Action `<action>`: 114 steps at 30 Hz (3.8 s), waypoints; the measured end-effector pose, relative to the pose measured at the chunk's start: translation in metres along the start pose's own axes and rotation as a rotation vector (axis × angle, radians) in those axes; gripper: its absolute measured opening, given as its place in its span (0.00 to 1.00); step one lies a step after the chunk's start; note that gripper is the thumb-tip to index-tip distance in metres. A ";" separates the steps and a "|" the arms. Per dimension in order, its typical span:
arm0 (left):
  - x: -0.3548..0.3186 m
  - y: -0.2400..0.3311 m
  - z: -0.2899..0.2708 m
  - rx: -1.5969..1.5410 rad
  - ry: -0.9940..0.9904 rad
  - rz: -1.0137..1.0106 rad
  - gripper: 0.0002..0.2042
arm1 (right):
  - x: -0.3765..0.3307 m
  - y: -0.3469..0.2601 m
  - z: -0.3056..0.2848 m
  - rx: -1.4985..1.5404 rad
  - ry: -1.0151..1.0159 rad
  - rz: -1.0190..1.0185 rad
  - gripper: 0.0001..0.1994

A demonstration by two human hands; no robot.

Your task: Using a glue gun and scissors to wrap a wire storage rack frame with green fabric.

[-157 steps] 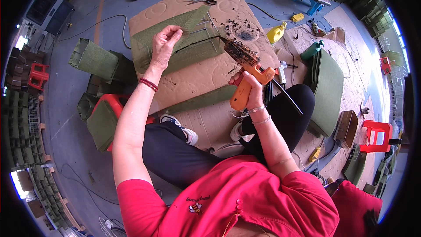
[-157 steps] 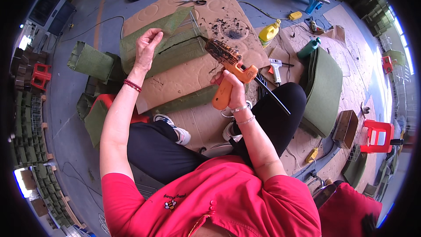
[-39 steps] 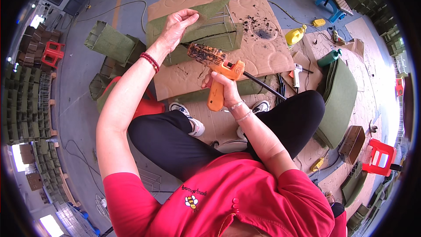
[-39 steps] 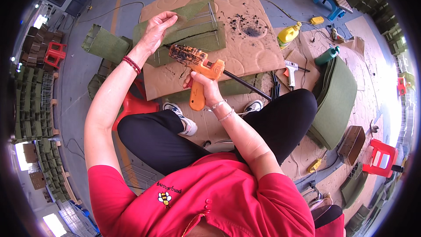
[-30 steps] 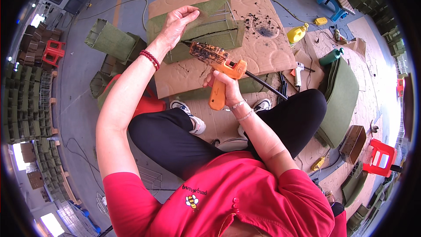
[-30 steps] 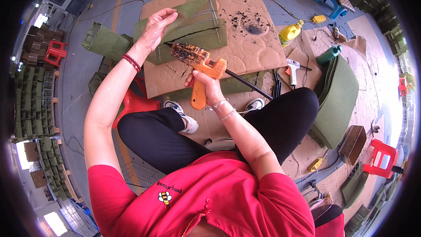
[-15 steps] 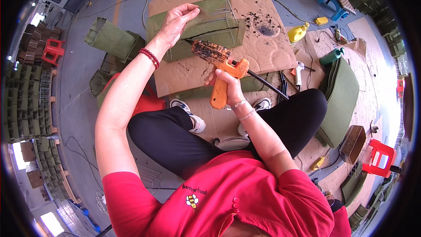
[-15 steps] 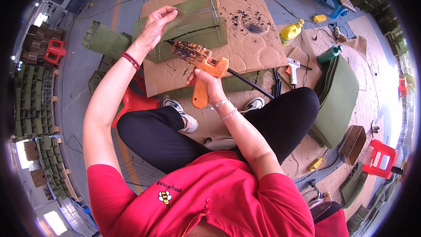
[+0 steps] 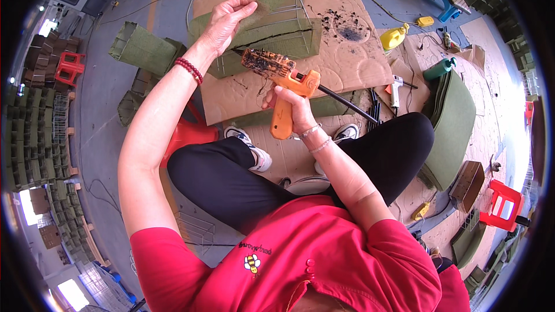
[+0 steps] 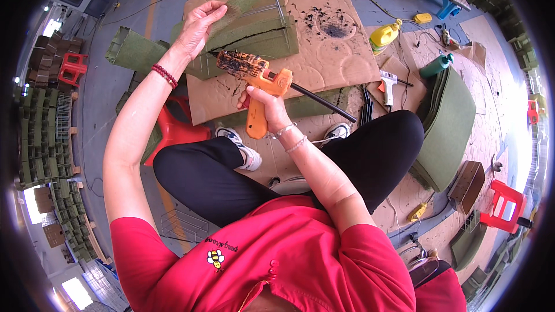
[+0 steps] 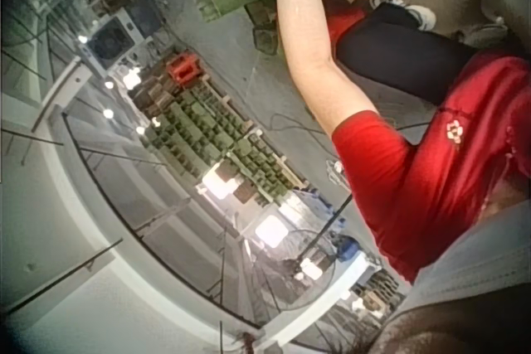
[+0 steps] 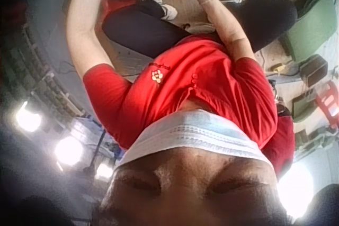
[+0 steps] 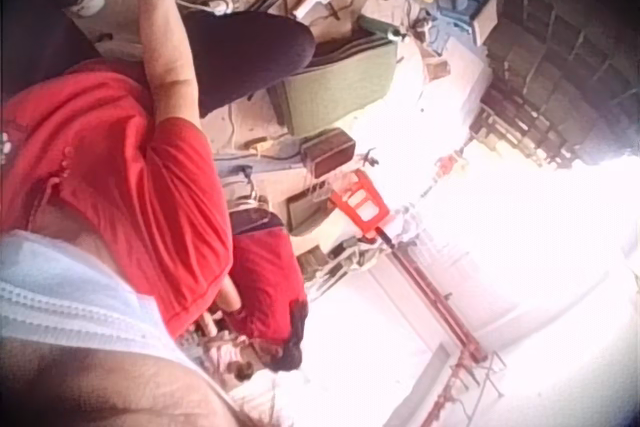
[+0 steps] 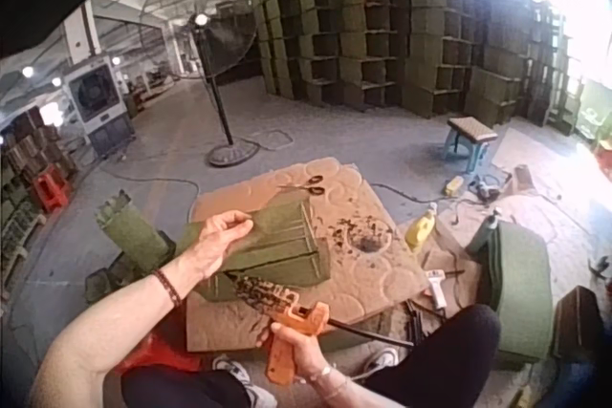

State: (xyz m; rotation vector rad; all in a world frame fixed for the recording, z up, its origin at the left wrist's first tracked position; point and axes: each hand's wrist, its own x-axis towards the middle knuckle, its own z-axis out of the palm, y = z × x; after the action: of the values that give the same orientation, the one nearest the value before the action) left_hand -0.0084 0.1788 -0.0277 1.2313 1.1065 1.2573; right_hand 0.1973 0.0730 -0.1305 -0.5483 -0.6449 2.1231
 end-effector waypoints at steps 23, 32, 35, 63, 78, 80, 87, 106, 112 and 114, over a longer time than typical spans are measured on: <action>0.000 0.005 0.002 -0.045 0.018 0.010 0.07 | 0.002 0.001 0.009 0.007 -0.036 0.050 0.09; 0.000 0.010 0.001 -0.020 0.023 0.011 0.07 | 0.008 0.004 0.010 -0.037 -0.062 0.062 0.12; 0.001 0.011 0.001 -0.003 0.014 0.025 0.07 | 0.010 0.006 0.009 -0.046 -0.084 0.051 0.11; 0.017 -0.003 -0.026 0.030 0.034 0.031 0.09 | 0.025 0.029 0.014 -0.008 -0.146 0.070 0.10; 0.018 -0.003 -0.027 0.061 0.074 0.010 0.09 | 0.029 0.034 0.018 0.002 -0.145 0.085 0.10; 0.018 -0.004 -0.029 0.033 0.061 0.006 0.10 | 0.027 0.032 0.020 0.006 -0.150 0.081 0.10; 0.020 -0.008 -0.031 0.052 0.079 0.016 0.10 | 0.028 0.034 0.022 0.003 -0.158 0.057 0.10; 0.018 -0.004 -0.032 0.059 0.074 0.015 0.11 | 0.024 0.036 0.020 0.039 -0.137 0.088 0.09; 0.018 -0.005 -0.032 0.072 0.088 0.021 0.11 | 0.022 0.035 0.020 0.017 -0.141 0.088 0.09; 0.017 -0.004 -0.031 0.070 0.091 0.024 0.11 | 0.021 0.035 0.020 0.037 -0.138 0.091 0.09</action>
State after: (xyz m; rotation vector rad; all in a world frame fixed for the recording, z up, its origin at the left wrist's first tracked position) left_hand -0.0389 0.1971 -0.0325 1.2536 1.2135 1.3129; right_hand 0.1526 0.0666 -0.1399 -0.4209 -0.6667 2.2685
